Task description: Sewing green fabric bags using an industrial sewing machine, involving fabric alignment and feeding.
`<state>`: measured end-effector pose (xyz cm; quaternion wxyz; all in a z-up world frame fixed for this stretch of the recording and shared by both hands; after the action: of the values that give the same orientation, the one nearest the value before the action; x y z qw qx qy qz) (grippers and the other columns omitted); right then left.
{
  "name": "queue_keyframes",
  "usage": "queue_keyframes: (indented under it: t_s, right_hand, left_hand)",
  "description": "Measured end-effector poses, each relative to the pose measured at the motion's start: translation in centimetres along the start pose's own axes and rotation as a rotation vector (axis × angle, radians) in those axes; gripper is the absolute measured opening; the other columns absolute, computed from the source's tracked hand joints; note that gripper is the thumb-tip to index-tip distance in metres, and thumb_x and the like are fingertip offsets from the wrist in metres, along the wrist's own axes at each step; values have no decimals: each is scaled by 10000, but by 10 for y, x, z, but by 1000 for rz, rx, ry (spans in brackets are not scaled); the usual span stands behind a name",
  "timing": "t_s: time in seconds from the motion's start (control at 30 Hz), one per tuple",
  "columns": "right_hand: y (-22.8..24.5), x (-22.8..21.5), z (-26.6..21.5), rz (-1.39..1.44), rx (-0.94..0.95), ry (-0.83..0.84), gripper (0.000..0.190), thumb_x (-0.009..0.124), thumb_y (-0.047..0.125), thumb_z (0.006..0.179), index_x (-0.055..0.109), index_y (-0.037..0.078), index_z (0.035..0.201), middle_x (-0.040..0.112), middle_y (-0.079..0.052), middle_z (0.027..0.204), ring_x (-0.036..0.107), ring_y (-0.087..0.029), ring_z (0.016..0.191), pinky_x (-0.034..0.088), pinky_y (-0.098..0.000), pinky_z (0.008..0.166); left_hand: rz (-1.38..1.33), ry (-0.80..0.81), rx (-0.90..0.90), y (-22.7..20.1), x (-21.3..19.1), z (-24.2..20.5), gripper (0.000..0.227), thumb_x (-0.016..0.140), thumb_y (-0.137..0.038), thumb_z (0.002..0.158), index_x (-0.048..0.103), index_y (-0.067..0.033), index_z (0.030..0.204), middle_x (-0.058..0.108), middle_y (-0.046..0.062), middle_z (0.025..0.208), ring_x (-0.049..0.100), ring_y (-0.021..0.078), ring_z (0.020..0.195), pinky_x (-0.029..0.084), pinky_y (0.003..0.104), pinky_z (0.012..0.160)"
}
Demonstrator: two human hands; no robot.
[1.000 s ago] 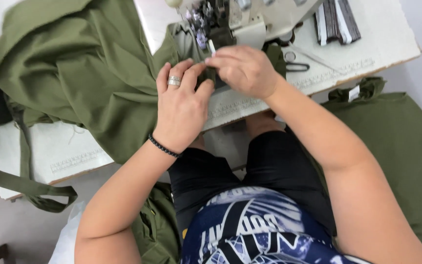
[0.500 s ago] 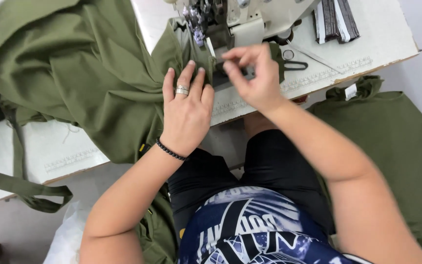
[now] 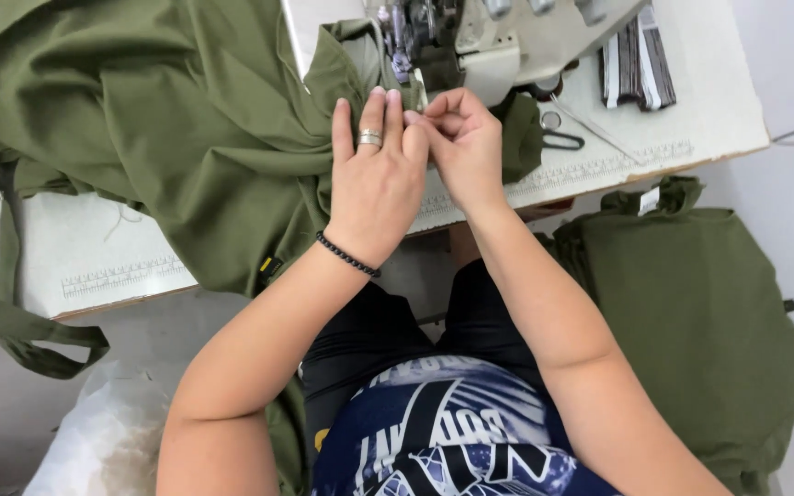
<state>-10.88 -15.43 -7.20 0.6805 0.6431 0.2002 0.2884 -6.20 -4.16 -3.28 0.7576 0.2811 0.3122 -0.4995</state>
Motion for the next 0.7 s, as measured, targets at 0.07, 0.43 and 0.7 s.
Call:
queue_keyframes:
  t_s: [0.07, 0.43, 0.7]
  right_hand:
    - [0, 0, 2, 5, -22, 15, 157, 781, 99, 927, 626, 111, 910, 678, 12, 733, 592, -43, 639, 523, -184, 607]
    - [15, -10, 11, -308, -164, 130, 121, 782, 78, 948, 775, 73, 1068, 755, -9, 796, 627, -30, 658, 559, -153, 648]
    - [25, -48, -14, -355, -193, 256, 151, 717, 83, 1010, 718, 39, 1155, 760, -79, 983, 738, -134, 834, 648, -230, 811]
  left_hand:
    - [24, 21, -10, -1, 6, 0, 138, 526, -97, 1051, 648, -36, 1072, 720, 238, 1296, 590, 381, 1302, 335, 627, 1151]
    - [42, 32, -63, -3, 19, 1, 179, 469, -91, 1070, 640, -64, 1024, 719, 231, 1319, 589, 373, 1325, 278, 629, 1189]
    - [35, 25, -81, -2, 27, 7, 167, 492, -75, 1063, 560, -96, 912, 711, 269, 1317, 585, 383, 1325, 249, 652, 1190]
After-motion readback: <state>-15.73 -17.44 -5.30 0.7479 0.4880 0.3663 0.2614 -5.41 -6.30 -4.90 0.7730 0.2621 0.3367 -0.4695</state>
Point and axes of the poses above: each hand's wrist, its own z-axis towards the middle knuckle, its own x-axis out of the palm, y = z × x, the point moved 5 cm from there along z, towards the middle knuckle
